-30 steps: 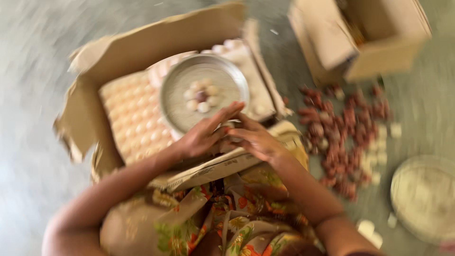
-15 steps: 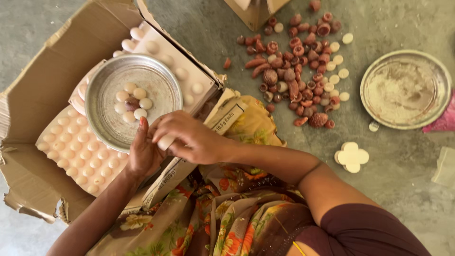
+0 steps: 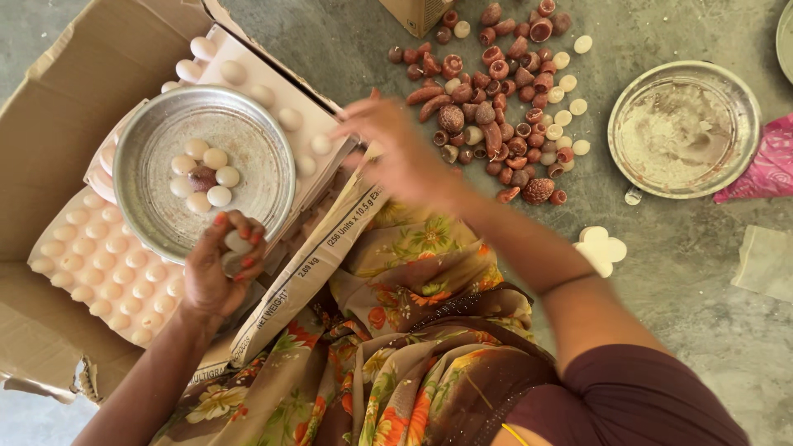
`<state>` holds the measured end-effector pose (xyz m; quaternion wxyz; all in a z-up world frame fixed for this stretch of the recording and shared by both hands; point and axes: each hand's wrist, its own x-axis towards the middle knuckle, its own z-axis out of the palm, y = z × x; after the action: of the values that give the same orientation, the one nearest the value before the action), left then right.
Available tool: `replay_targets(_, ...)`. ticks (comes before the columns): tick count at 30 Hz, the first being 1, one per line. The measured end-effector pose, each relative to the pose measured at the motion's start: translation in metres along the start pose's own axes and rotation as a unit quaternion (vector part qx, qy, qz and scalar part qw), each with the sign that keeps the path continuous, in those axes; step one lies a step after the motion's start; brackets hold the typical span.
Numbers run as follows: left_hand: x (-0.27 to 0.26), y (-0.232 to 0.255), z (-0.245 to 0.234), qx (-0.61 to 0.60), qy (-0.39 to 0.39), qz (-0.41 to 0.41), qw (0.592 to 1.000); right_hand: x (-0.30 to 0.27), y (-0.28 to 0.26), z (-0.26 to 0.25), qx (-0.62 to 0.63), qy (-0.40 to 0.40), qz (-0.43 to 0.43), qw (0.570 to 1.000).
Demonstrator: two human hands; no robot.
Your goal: The person sits on the floor and sorts small round candies from a pile on the ground into a metal tray. They pick up white and reddish candies one by one and place them into the tray, occasionally rearranging them.
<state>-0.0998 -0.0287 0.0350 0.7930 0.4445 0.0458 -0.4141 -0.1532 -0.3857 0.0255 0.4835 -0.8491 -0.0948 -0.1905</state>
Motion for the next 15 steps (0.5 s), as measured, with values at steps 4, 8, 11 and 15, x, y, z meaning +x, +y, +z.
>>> replay_targets(4, -0.006, 0.010, 0.011, 0.051, 0.095, 0.040, 0.993, -0.042, 0.088, -0.076, -0.075, 0.014, 0.064, 0.995)
replay_targets(8, -0.001, 0.012, 0.035, 0.090, 0.131, 0.030, 0.987, -0.100, 0.084, -0.084, 0.429, 0.074, 0.332, 0.837)
replay_targets(11, 0.007, 0.011, 0.068, 0.147, 0.018, -0.002, 0.989, -0.115, 0.031, -0.036, 0.683, -0.053, 0.272, 0.676)
replay_targets(15, 0.005, 0.006, 0.130, 0.358, -0.166, -0.066, 0.916, -0.087, -0.036, 0.023, 0.781, -0.184, 0.271, 0.532)
